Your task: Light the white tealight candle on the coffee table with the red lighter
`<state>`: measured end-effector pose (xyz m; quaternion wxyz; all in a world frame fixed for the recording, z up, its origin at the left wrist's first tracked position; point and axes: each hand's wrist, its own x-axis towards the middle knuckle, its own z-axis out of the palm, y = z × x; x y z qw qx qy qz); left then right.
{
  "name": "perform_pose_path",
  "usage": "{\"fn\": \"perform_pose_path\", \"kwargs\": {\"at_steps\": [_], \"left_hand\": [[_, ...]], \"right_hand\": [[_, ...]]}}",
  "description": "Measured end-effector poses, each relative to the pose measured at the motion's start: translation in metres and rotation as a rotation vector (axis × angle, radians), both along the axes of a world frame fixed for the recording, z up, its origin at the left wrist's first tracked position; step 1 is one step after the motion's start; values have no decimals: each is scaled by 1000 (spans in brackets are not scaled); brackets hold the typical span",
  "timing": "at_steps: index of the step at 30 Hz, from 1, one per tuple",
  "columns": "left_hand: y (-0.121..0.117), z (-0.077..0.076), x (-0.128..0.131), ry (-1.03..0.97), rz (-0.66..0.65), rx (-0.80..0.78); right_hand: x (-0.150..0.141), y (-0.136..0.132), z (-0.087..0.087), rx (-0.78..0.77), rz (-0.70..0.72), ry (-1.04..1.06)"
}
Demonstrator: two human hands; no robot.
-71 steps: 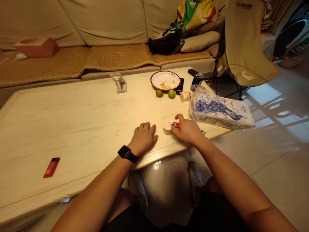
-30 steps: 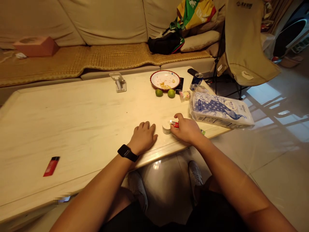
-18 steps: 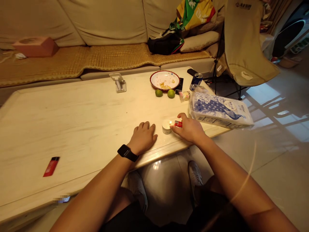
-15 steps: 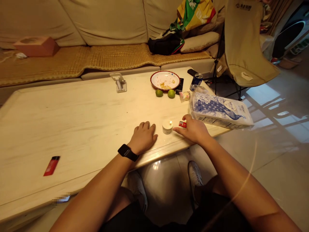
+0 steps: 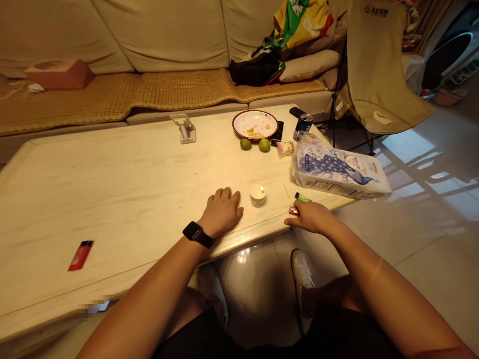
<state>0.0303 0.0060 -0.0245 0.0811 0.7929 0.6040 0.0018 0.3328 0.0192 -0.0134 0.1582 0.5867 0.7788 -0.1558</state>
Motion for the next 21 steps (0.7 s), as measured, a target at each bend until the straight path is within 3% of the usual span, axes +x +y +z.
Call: {"fn": "perform_pose_path", "kwargs": {"at_steps": [21], "left_hand": [[0, -1, -1, 5, -11, 22]], "right_hand": [[-3, 0, 1, -27, -28, 32]]}}
